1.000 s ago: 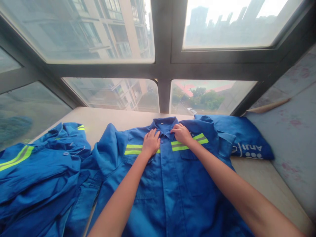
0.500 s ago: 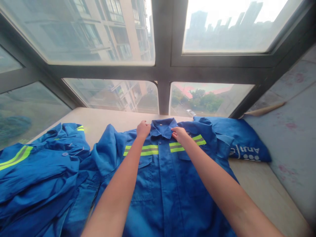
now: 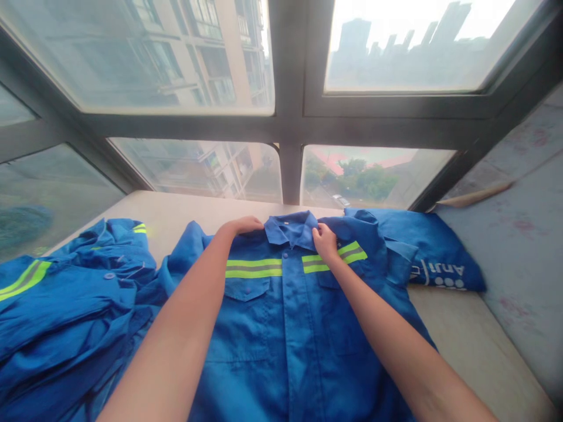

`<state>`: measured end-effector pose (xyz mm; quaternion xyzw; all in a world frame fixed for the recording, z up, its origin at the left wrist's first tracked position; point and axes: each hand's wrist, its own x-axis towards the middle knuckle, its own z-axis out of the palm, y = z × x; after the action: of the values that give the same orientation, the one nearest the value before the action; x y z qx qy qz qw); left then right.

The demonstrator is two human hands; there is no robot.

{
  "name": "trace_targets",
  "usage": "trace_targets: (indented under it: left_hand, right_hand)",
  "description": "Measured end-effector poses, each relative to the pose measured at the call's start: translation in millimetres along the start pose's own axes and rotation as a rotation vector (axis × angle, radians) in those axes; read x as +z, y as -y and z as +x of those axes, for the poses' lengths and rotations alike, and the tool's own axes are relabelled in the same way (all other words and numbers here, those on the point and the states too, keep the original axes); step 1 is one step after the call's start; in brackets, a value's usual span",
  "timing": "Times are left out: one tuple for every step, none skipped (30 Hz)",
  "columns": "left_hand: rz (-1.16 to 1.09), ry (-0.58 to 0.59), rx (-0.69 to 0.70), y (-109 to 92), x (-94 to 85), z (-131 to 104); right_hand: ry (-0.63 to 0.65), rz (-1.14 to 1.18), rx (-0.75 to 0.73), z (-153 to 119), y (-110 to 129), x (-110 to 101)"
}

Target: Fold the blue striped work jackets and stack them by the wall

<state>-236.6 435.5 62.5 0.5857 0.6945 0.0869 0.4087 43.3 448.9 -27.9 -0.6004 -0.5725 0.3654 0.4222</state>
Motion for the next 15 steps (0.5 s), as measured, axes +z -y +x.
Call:
trace_targets:
  left_hand:
    - [-0.016,0.035,-0.004,0.6,-1.6,-1.4]
    - [-0.031,0.061,-0.006,1.5,-3.0,-1.8]
    - [-0.043,0.079,-0.006,3.0,-4.4,-1.1]
    - [-0.049,0.089,-0.005,4.8,-5.8,0.6]
    - [-0.050,0.093,-0.001,7.0,-7.3,3.2]
    - [-0.047,0.092,0.005,9.3,-9.0,6.8]
    - [-0.043,0.088,0.013,11.5,-10.9,11.1]
    - [-0.039,0.082,0.022,13.3,-12.9,15.9]
    - [-0.036,0.076,0.031,14.5,-15.1,20.9]
    - [-0.032,0.072,0.037,15.1,-17.3,26.0]
    - [-0.023,0.070,0.039,15.0,-19.5,30.8]
    - [-0.011,0.070,0.037,14.1,-21.9,35.0]
    - [0.007,0.073,0.029,12.8,-24.2,38.5]
    - [0.029,0.079,0.010,11.1,-26.6,40.9]
    - [0.054,0.083,-0.015,9.3,-29.1,42.1]
  right_hand:
    - [-0.006,-0.007,-0.023,-2.0,0.2,-0.4]
    - [-0.012,-0.012,-0.044,-3.7,0.3,-0.6]
    - [-0.018,-0.015,-0.063,-5.1,0.0,-0.8]
    - [-0.026,-0.017,-0.078,-6.2,-0.5,-1.0]
    - [-0.035,-0.018,-0.091,-7.0,-1.2,-1.3]
    - [-0.045,-0.019,-0.101,-7.5,-2.1,-1.6]
    - [-0.056,-0.020,-0.110,-7.8,-3.0,-2.0]
    - [-0.067,-0.021,-0.118,-8.2,-3.7,-2.5]
    - [-0.077,-0.021,-0.125,-8.6,-4.3,-3.0]
    - [-0.087,-0.022,-0.132,-9.1,-4.7,-3.4]
    - [-0.095,-0.023,-0.138,-9.7,-4.8,-3.9]
    - [-0.102,-0.023,-0.144,-10.3,-4.8,-4.2]
    - [-0.106,-0.023,-0.149,-11.1,-4.6,-4.5]
    - [-0.107,-0.022,-0.154,-11.8,-4.4,-4.7]
    - [-0.106,-0.022,-0.159,-12.4,-4.1,-4.8]
